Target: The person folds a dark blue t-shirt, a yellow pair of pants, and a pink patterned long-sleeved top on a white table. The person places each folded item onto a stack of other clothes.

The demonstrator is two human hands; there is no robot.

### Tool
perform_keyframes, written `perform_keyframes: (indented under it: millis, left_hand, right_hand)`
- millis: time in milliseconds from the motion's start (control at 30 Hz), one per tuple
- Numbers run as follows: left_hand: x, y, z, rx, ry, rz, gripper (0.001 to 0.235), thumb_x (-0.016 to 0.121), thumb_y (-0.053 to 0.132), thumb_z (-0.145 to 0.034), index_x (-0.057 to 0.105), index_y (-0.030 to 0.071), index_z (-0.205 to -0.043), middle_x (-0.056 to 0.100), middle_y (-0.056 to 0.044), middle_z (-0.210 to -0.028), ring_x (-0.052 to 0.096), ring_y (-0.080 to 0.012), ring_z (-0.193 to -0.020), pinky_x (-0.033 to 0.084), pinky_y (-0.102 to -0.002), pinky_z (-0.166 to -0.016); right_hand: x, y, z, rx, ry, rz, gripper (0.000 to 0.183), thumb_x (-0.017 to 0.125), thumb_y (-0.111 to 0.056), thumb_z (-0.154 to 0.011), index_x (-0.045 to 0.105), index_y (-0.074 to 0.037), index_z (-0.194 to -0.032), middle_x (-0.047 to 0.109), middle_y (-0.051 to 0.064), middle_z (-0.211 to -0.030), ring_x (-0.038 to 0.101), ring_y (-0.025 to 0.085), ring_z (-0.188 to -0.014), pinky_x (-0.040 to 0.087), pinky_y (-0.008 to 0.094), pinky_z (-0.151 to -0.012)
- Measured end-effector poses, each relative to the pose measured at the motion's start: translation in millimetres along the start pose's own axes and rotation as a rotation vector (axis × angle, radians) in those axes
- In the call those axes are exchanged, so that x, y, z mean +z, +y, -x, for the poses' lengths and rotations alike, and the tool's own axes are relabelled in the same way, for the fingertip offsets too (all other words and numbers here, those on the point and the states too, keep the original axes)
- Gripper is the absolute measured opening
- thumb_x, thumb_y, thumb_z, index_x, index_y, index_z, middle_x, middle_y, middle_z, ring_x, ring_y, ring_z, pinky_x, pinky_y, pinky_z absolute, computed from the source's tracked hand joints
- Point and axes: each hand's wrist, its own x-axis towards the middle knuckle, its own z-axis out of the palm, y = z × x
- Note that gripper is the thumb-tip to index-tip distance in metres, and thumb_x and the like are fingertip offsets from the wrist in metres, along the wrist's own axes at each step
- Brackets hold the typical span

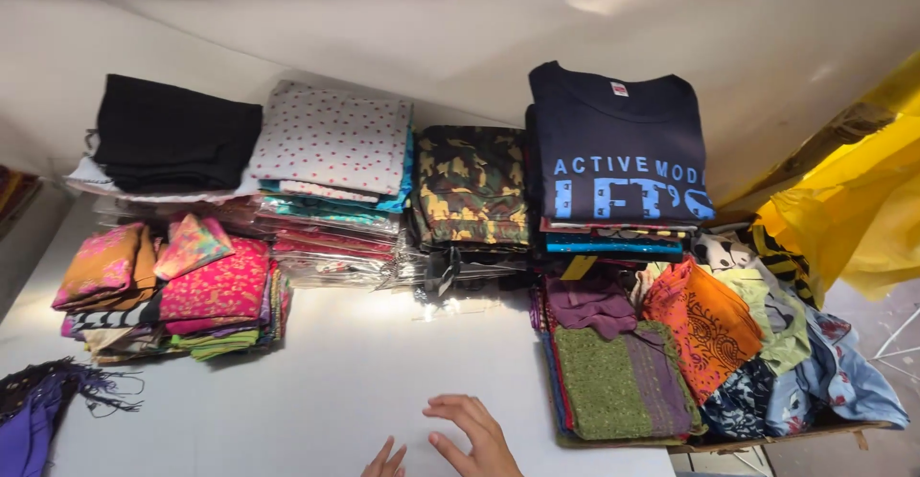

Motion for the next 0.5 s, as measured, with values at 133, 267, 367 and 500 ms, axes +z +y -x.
perform_keyframes:
  millis: [133, 267, 367, 500]
  left_hand:
    - [-50.2, 37.4, -41.1, -0.083, 0.038, 0.06, 0.03, 0.065, 0.02, -0.091, 0.075, 0.016, -0.12, 0.067, -0.012, -0.131, 0.079, -0.0249, -0.098, 0.066, -0.036, -0.077]
    - [-69.7, 9.0, -7.1, -0.123, -0.089, 0.091, 0.029, 0.071, 0.022, -0.089, 0.076, 0.017, -0.117, 0.068, -0.012, -0.126, 0.079, -0.0263, -0.089, 0.066, -0.038, -0.073]
    - [-82.1, -39.9, 33.4, -0.03, -0.243, -0.028, 0.034, 0.071, 0.029, -0.09, 0.077, 0.02, -0.122, 0.071, -0.007, -0.123, 0.079, -0.0224, -0.088, 0.065, -0.038, -0.071]
    - [-136.2, -150.2, 81.2, -0.004, 0.141, -0.211, 0.032, 0.068, 0.026, -0.081, 0.075, 0.01, -0.108, 0.075, -0.012, -0.102, 0.075, -0.0267, -0.087, 0.061, -0.041, -0.075]
  right_hand:
    - [20.3, -89.5, -42.0, -0.202, 0.105, 0.118, 0.034, 0.073, -0.018, -0.094, 0.068, -0.008, -0.126, 0.065, 0.009, -0.135, 0.062, 0.028, -0.122, 0.052, 0.042, -0.1]
    - [87.7, -51.8, -50.0, 0.103, 0.038, 0.186, 0.041, 0.065, -0.029, -0.095, 0.063, -0.014, -0.134, 0.059, 0.005, -0.145, 0.055, 0.026, -0.132, 0.043, 0.042, -0.11]
    - [147.2, 35.2, -27.5, 0.017, 0.033, 0.382, 0.057, 0.05, -0.032, -0.11, 0.038, -0.005, -0.159, 0.032, 0.015, -0.168, 0.021, 0.036, -0.157, 0.008, 0.056, -0.123]
    - [169.5, 82.1, -6.9, 0.086, -0.227, 0.721, 0.074, 0.046, -0.049, -0.106, 0.023, -0.006, -0.161, 0.017, 0.01, -0.17, 0.01, 0.026, -0.157, -0.001, 0.055, -0.123]
